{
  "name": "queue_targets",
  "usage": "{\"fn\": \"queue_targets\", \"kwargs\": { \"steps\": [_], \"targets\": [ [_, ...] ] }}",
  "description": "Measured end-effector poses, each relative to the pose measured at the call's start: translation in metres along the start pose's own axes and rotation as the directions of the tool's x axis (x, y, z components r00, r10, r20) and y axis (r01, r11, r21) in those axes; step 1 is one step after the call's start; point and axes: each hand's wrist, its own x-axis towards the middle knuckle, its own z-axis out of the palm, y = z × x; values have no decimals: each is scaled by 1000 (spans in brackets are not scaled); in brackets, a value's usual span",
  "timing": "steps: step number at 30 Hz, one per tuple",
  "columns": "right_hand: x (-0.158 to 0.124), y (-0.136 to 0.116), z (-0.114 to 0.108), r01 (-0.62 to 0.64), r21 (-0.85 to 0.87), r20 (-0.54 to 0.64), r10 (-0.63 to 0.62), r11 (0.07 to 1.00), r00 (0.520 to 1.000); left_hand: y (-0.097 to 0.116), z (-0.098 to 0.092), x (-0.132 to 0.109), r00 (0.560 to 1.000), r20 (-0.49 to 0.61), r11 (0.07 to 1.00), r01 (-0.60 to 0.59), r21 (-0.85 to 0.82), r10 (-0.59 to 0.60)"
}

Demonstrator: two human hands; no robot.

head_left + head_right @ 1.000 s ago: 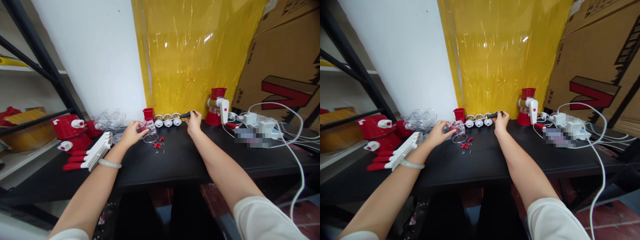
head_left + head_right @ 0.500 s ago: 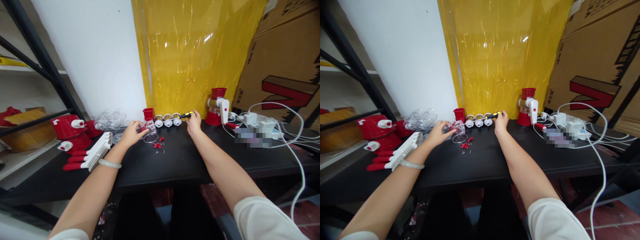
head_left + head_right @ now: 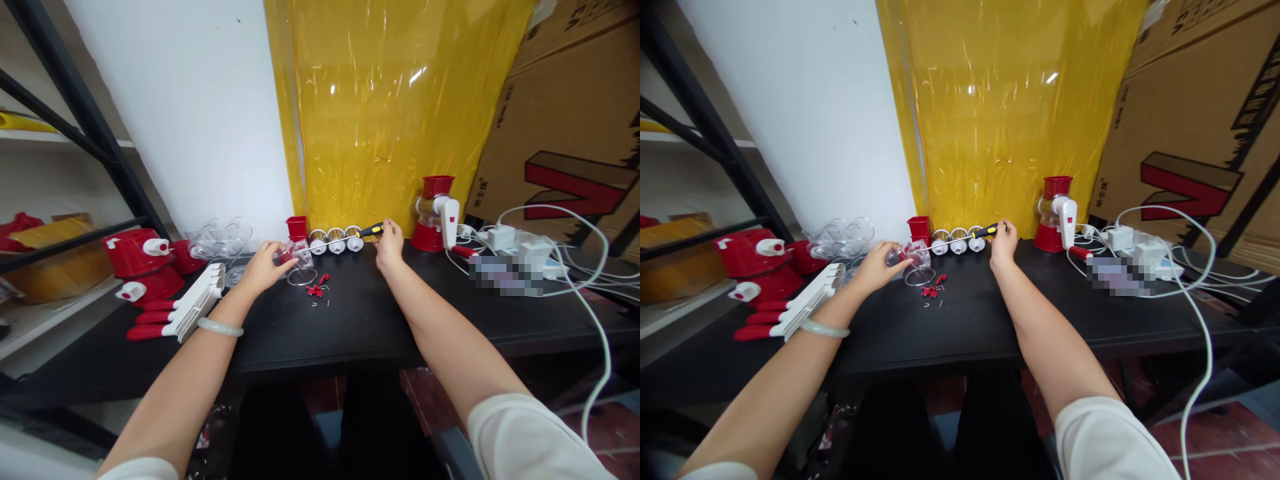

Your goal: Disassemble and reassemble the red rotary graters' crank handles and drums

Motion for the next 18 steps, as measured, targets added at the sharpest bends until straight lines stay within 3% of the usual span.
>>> {"fn": "queue_targets", "kwargs": {
  "steps": [5, 18],
  "targets": [
    [-1, 0, 0, 18, 7, 44, -18, 1000, 999, 0, 0, 0, 1000, 0, 1000, 2, -2, -2],
    [-5, -6, 2, -72, 23, 42, 71, 997, 997, 0, 0, 0, 1000, 5, 1000, 4, -14, -4]
  ]
}}
